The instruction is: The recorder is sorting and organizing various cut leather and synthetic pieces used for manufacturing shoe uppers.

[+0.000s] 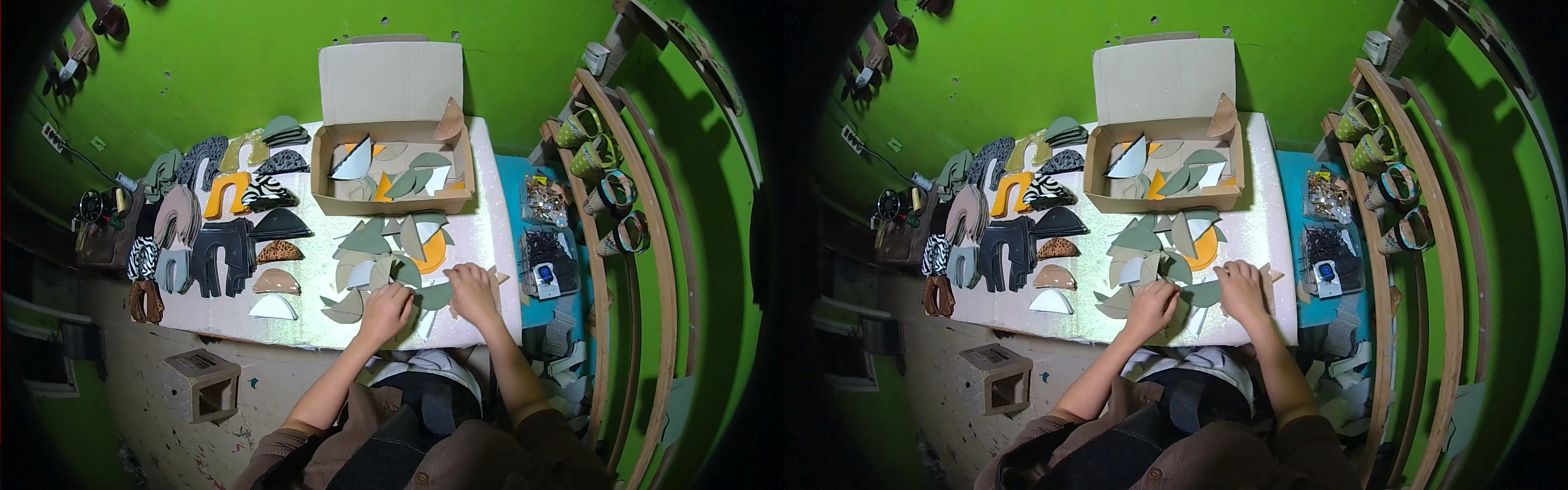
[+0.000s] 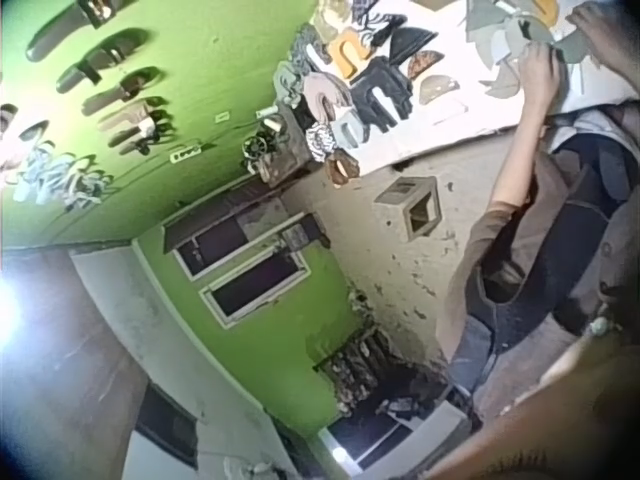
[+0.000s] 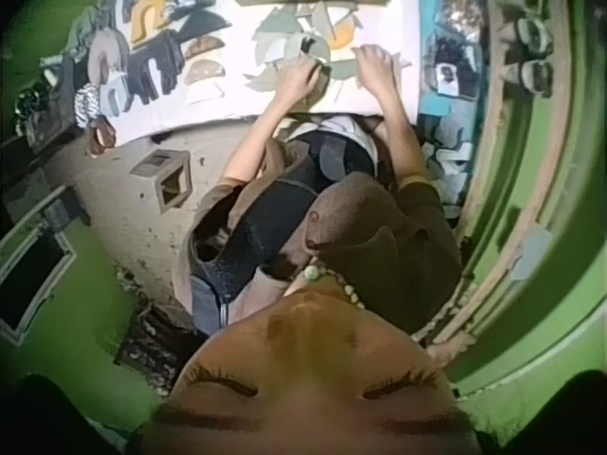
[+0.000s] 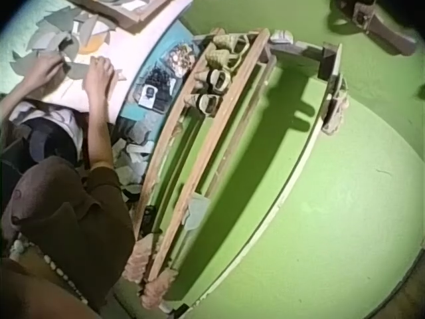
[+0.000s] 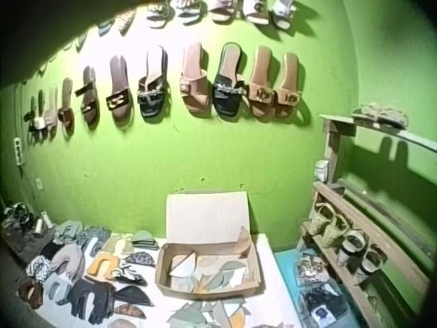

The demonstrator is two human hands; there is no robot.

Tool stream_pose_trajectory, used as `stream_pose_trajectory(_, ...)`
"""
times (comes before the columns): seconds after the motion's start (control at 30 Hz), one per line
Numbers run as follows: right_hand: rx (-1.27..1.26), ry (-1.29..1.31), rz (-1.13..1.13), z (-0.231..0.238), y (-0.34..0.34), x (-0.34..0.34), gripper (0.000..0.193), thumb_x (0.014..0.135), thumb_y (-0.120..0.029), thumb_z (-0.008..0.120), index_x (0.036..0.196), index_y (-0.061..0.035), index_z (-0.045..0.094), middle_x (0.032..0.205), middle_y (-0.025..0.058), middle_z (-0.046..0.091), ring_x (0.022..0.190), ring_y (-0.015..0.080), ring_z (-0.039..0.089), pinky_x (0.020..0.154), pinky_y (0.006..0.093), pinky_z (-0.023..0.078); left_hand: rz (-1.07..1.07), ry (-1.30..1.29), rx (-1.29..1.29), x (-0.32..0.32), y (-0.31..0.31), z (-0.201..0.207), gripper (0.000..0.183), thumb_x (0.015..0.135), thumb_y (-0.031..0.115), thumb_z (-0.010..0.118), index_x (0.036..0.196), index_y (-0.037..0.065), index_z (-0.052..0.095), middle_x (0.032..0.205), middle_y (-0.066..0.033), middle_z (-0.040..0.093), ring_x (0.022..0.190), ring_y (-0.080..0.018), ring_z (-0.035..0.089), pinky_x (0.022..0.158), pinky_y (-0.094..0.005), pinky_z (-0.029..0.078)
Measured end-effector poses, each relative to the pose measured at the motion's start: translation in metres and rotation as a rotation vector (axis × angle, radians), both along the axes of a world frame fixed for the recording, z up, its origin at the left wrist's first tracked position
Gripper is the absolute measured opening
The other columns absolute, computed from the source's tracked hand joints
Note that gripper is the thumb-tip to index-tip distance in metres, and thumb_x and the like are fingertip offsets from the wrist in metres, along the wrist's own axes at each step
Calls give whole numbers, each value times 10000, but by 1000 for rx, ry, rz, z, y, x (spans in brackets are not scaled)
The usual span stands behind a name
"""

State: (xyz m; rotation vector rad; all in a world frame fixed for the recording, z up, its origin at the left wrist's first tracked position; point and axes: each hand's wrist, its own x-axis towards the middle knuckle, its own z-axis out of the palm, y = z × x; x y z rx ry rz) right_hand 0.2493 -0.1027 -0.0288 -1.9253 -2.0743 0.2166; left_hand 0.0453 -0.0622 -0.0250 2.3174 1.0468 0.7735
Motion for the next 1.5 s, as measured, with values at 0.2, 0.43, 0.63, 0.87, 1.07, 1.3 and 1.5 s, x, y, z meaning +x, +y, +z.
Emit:
stream_pose_trajectory(0.2,-136,-98,-54,-6,-2,28,456,710,-34,572,1161,-95,557,1067,110,531,1096,292,445,1002,457,274,-40,30,6,16,-3,0,87,777,117,595,836,53,592,775,-101,563,777,-280,560,687,-380,434)
stream_pose_trajectory(0.43,-187,-13,-31,-1,9,40,176,737,-121,620,908,-85,641,980,80,565,1058,280,463,987,459,285,-47,44,9,24,-3,2,86,774,111,595,839,56,594,778,-103,566,771,-284,561,689,-382,440)
stream_pose_trajectory(0.63,-82,315,-39,10,25,43,135,804,-155,592,905,-67,607,873,109,612,877,288,573,824,400,428,-18,31,-26,26,-3,8,86,781,107,588,844,49,595,787,-105,568,763,-292,561,681,-390,444)
stream_pose_trajectory(0.87,-18,894,-154,19,39,33,133,887,-126,545,955,-15,518,789,101,603,728,169,594,665,286,465,124,-127,-268,25,2,17,118,840,131,563,897,35,603,824,-125,569,722,-284,572,646,-365,457)
stream_pose_trajectory(1.07,-110,1191,-177,17,42,13,127,898,-94,535,980,-3,503,826,53,588,780,100,559,700,238,447,241,-482,-670,22,10,10,328,902,172,555,1130,-52,481,1011,-111,593,814,-143,603,708,-271,495)
stream_pose_trajectory(1.3,-269,1048,-110,10,34,8,120,899,-97,538,962,-1,504,818,29,570,777,71,535,701,209,435,188,-949,-1367,11,12,12,316,920,166,518,1160,-35,476,965,-101,602,891,-168,625,798,-262,509)
stream_pose_trajectory(1.5,-269,764,-37,3,30,16,200,841,-100,548,1026,-24,564,910,109,626,851,204,597,754,319,459,219,-714,-1135,4,10,-8,297,929,118,485,1171,-53,471,1014,-103,600,872,-158,633,750,-225,516)
